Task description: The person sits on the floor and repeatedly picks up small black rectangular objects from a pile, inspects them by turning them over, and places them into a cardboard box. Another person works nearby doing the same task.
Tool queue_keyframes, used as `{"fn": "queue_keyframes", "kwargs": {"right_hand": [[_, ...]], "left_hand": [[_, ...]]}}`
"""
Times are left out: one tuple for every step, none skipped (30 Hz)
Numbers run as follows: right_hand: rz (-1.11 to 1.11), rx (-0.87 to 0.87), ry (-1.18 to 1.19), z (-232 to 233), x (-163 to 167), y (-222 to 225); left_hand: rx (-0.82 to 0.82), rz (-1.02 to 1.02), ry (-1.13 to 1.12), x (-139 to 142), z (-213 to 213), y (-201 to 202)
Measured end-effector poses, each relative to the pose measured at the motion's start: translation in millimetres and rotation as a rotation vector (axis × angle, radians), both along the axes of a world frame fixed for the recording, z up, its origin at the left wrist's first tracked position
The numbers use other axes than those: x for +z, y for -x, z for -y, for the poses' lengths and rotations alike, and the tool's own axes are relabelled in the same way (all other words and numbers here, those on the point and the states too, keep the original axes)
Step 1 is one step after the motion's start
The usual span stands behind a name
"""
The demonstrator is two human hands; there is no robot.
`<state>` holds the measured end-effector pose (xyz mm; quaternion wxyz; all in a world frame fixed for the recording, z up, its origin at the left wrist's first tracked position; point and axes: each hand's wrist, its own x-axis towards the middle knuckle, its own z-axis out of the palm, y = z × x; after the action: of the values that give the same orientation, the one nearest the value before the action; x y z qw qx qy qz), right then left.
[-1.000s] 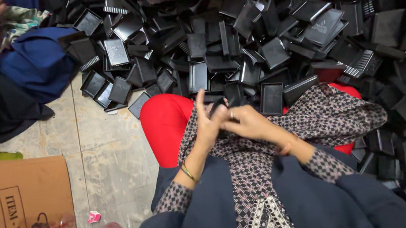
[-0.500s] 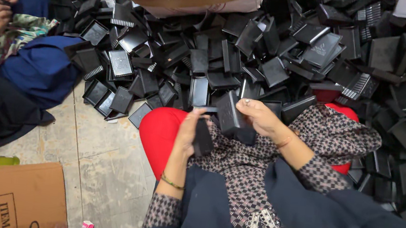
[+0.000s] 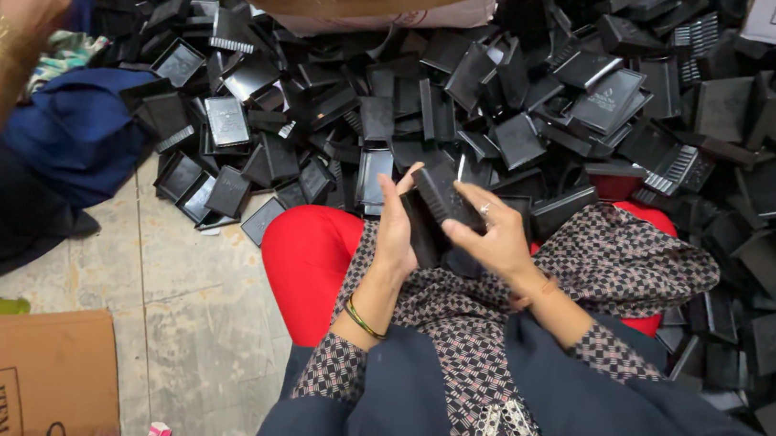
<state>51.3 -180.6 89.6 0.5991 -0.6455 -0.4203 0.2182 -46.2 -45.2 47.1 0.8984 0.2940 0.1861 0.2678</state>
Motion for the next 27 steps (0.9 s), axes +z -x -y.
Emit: {"fn": "queue_keyframes", "kwargs": {"right_hand": [[-0.334,0.076,-0.009,-2.3,-6.2,0.0],[-0.349,0.107,-0.012,-4.8,-12.6,0.5],[-0.361,0.136,-0.015,-6.4,-18.1,1.4],[-0.371,0.166,-0.019,-6.8,-22.6,3.4],[-0.333,0.171,-0.005,-6.3,-25.4,5.8],[-0.295,0.175,0.011,-3.8,-26.3,8.8],[-0.257,0.178,0.026,-0.9,-25.5,11.8],[-0.098,0.168,0.040,3.1,-23.1,14.4],[0.061,0.156,0.056,7.3,-19.6,16.4],[0.219,0.142,0.072,11.4,-15.6,17.5],[0.284,0.161,0.056,14.8,-11.3,17.6],[0.349,0.179,0.040,17.6,-7.5,17.0],[0.414,0.198,0.026,19.6,-4.4,16.2],[0.508,0.166,-0.016,20.7,-2.2,15.4],[0.603,0.134,-0.058,21.6,-0.7,16.0],[0.698,0.103,-0.099,22.1,0.1,17.4],[0.626,0.079,-0.074,23.0,1.2,20.5],[0.558,0.056,-0.052,24.2,2.8,25.2],[0.490,0.035,-0.032,25.4,6.2,29.9],[0.467,0.076,-0.017,27.2,11.7,34.9],[0.438,0.114,-0.001,27.5,20.2,36.5],[0.410,0.153,0.017,25.8,31.6,35.9],[0.470,0.188,-0.040,21.0,45.9,32.7],[0.532,0.223,-0.096,14.2,64.3,20.5],[0.587,0.260,-0.150,3.9,83.7,6.2],[0.767,0.251,-0.262,-9.9,105.6,-18.7],[0.944,0.246,-0.375,-29.3,126.9,-47.6]], "left_hand": [[0.029,-0.039,0.013,3.1,-1.0,0.8],[0.056,-0.076,0.025,5.8,-2.6,1.6],[0.071,-0.105,0.015,8.2,-3.9,1.3],[0.086,-0.131,0.003,9.6,-4.8,0.8],[0.101,-0.157,-0.007,10.3,-5.8,0.8],[0.125,-0.171,-0.021,9.9,-5.7,0.3],[0.147,-0.184,-0.036,8.7,-5.6,-0.6],[0.169,-0.197,-0.052,6.8,-5.2,-1.4],[0.188,-0.194,-0.072,4.3,-4.2,-2.6],[0.205,-0.190,-0.091,1.2,-2.7,-5.2],[0.222,-0.186,-0.111,-1.7,-1.5,-7.2],[0.242,-0.181,0.038,-4.5,-1.1,-9.4],[0.260,-0.177,0.189,-7.1,-0.3,-12.7],[0.276,-0.174,0.338,-9.1,0.0,-15.0],[0.287,-0.170,0.333,-10.6,0.3,-16.3],[0.298,-0.164,0.328,-11.5,1.0,-15.7],[0.309,-0.155,0.320,-11.0,1.1,-14.8],[0.357,-0.214,-0.072,-9.5,0.6,-11.2],[0.404,-0.268,-0.464,-6.4,-0.9,-3.5],[0.448,-0.322,-0.858,-1.6,-3.6,4.2],[0.466,-0.264,-0.895,4.7,-6.3,11.1],[0.483,-0.205,-0.929,12.3,-9.1,17.1],[0.504,-0.147,-0.963,21.5,-14.4,22.7],[0.509,0.017,-0.950,31.8,-21.6,25.9],[0.528,0.113,-0.947,41.8,-29.7,29.3],[0.542,0.209,-0.944,50.6,-38.7,32.7],[0.581,0.236,-0.958,57.9,-49.8,33.2]]}}
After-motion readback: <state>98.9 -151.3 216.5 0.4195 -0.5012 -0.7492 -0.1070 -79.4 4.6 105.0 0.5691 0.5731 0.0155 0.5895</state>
